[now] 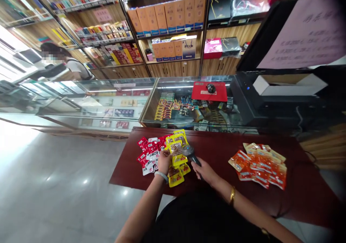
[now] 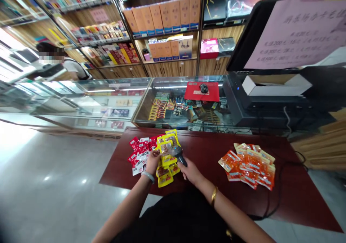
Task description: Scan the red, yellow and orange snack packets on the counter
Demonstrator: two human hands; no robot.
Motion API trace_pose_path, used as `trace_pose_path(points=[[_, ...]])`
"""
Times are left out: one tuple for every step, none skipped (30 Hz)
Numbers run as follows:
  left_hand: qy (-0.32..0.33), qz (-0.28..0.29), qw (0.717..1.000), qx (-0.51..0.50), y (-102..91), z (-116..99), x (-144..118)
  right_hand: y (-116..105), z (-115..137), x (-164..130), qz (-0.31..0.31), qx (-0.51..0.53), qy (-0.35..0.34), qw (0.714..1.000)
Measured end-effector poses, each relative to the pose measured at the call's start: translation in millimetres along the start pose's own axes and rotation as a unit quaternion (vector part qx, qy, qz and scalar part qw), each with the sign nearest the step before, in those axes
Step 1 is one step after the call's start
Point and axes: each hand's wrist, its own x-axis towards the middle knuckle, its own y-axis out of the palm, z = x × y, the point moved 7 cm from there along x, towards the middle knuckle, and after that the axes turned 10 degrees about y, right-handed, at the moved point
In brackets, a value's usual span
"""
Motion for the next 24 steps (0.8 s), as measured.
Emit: trace_pose_path(points=[[0.009, -0.001, 1.000, 0.018, -1.5, -1.7, 0.1, -0.8, -0.4, -1.3, -0.005, 0.001, -0.003, 1.000], [0.026, -0.004, 0.999, 0.043, -3.4, -6.0, -0.2, -1.8, -0.6, -2.9, -0.010, 0.003, -0.007, 1.000], [0.054, -0.011, 0.996, 0.074, -5.7, -13.4, -1.3, -3.1, -0.7, -4.8, -0.014, 0.005, -0.010, 1.000], [0.092, -0.018, 0.989, 0.111, -7.4, -23.6, -3.5, -4.8, -0.6, -7.0, -0.018, 0.008, -0.014, 1.000], [0.137, -0.022, 0.979, 0.151, -7.2, -36.0, -7.2, -6.9, -0.6, -9.3, -0.023, 0.011, -0.016, 1.000], [0.187, -0.018, 0.963, 0.192, -3.9, -49.5, -12.5, -9.4, -0.7, -11.8, -0.028, 0.015, -0.017, 0.999], [0.235, -0.002, 0.945, 0.230, 3.3, -62.6, -19.2, -12.5, -0.9, -14.5, -0.033, 0.018, -0.018, 0.999], [0.281, 0.027, 0.923, 0.263, 14.2, -74.2, -27.4, -16.1, -1.3, -17.2, -0.037, 0.022, -0.018, 0.999], [0.326, 0.068, 0.897, 0.290, 28.6, -83.6, -36.7, -20.3, -1.8, -20.0, -0.042, 0.026, -0.018, 0.999], [0.365, 0.116, 0.869, 0.314, 44.8, -89.9, -47.0, -25.2, -2.5, -22.9, -0.047, 0.031, -0.018, 0.998], [0.395, 0.163, 0.840, 0.334, 60.9, -92.8, -57.3, -30.7, -3.4, -25.9, -0.052, 0.036, -0.017, 0.998], [0.413, 0.205, 0.815, 0.351, 75.5, -92.4, -66.3, -36.7, -4.5, -29.2, -0.057, 0.039, -0.015, 0.997], [0.418, 0.237, 0.796, 0.367, 87.6, -89.2, -73.2, -43.2, -5.7, -32.8, -0.063, 0.042, -0.014, 0.997], [0.413, 0.259, 0.785, 0.382, 96.7, -84.2, -77.6, -49.9, -7.0, -36.7, -0.067, 0.043, -0.012, 0.997], [0.403, 0.270, 0.780, 0.396, 102.8, -78.6, -79.7, -56.8, -8.2, -40.8, -0.072, 0.044, -0.012, 0.996], [0.391, 0.274, 0.778, 0.408, 106.6, -73.5, -80.3, -63.9, -9.5, -45.1, -0.077, 0.046, -0.013, 0.996], [0.384, 0.273, 0.777, 0.417, 108.9, -69.6, -80.2, -71.1, -11.1, -49.4, -0.083, 0.049, -0.013, 0.995], [0.382, 0.270, 0.775, 0.425, 110.8, -67.4, -79.9, -78.2, -13.0, -53.6, -0.087, 0.053, -0.014, 0.995], [0.380, 0.263, 0.774, 0.433, 112.4, -66.9, -79.4, -85.3, -15.5, -57.5, -0.091, 0.058, -0.013, 0.994], [0.378, 0.253, 0.774, 0.441, 114.4, -68.3, -79.2, -92.4, -18.4, -61.0, -0.096, 0.063, -0.012, 0.993], [0.376, 0.242, 0.774, 0.448, 117.6, -71.3, -79.4, -99.4, -21.8, -64.3, -0.100, 0.068, -0.011, 0.993], [0.376, 0.233, 0.774, 0.452, 122.9, -75.6, -80.8, -106.4, -25.5, -67.1, -0.104, 0.073, -0.009, 0.992], [0.379, 0.229, 0.773, 0.453, 130.6, -81.2, -83.6, -113.6, -29.4, -69.9, -0.108, 0.078, -0.007, 0.991], [0.386, 0.229, 0.772, 0.451, 140.8, -87.7, -87.7, -121.0, -33.4, -72.6, -0.113, 0.085, -0.006, 0.990]])
